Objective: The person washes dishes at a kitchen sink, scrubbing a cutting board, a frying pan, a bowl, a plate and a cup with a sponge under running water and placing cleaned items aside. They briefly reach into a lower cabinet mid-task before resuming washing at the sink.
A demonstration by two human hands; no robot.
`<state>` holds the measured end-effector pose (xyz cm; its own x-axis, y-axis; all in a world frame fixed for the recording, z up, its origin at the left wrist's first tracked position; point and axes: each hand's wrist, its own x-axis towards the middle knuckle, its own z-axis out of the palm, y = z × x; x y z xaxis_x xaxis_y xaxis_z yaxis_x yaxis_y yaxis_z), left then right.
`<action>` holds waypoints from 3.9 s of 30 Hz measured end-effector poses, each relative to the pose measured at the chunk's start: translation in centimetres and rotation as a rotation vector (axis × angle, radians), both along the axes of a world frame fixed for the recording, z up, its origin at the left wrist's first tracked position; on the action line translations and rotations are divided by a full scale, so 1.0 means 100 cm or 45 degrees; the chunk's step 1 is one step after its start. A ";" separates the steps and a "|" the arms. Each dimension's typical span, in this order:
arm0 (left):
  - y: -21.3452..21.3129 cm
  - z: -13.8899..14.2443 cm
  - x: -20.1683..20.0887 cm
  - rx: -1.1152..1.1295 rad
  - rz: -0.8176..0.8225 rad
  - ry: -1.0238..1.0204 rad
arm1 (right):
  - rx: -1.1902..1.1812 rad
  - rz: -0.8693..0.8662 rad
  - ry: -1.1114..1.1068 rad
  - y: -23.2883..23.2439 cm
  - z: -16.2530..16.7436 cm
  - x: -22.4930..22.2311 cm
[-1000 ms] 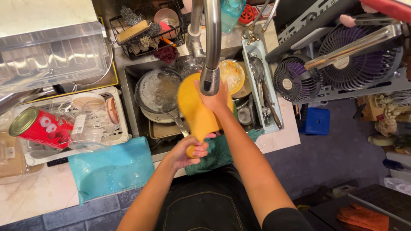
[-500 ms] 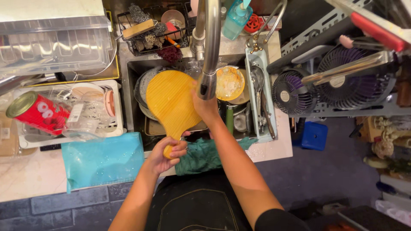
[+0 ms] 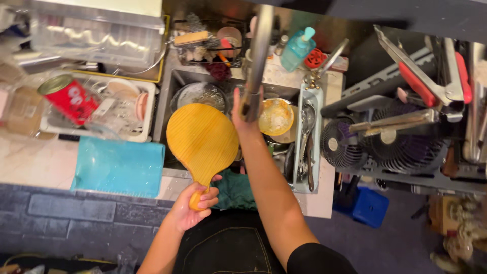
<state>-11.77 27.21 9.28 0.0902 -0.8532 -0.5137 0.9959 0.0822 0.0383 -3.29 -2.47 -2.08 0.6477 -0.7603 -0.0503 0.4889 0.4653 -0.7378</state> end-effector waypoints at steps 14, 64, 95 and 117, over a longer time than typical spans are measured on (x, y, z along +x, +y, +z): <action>-0.012 0.029 -0.040 0.086 0.134 -0.161 | -0.376 0.607 0.821 -0.002 0.017 -0.046; 0.341 -0.171 -0.186 1.855 0.980 -1.514 | -0.956 1.747 0.787 0.496 -0.104 -0.211; 0.761 -0.826 -0.332 1.563 3.583 0.285 | -1.935 3.226 0.000 0.923 -0.663 -0.236; 0.744 -0.775 -0.318 1.784 3.857 0.689 | -0.645 3.058 0.080 0.912 -0.604 -0.268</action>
<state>-43.58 101.61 -68.20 -0.7065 0.5827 -0.4017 -0.5755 -0.1426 0.8053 -30.07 88.71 -62.51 0.0435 0.9738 -0.2233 -0.3820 -0.1904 -0.9043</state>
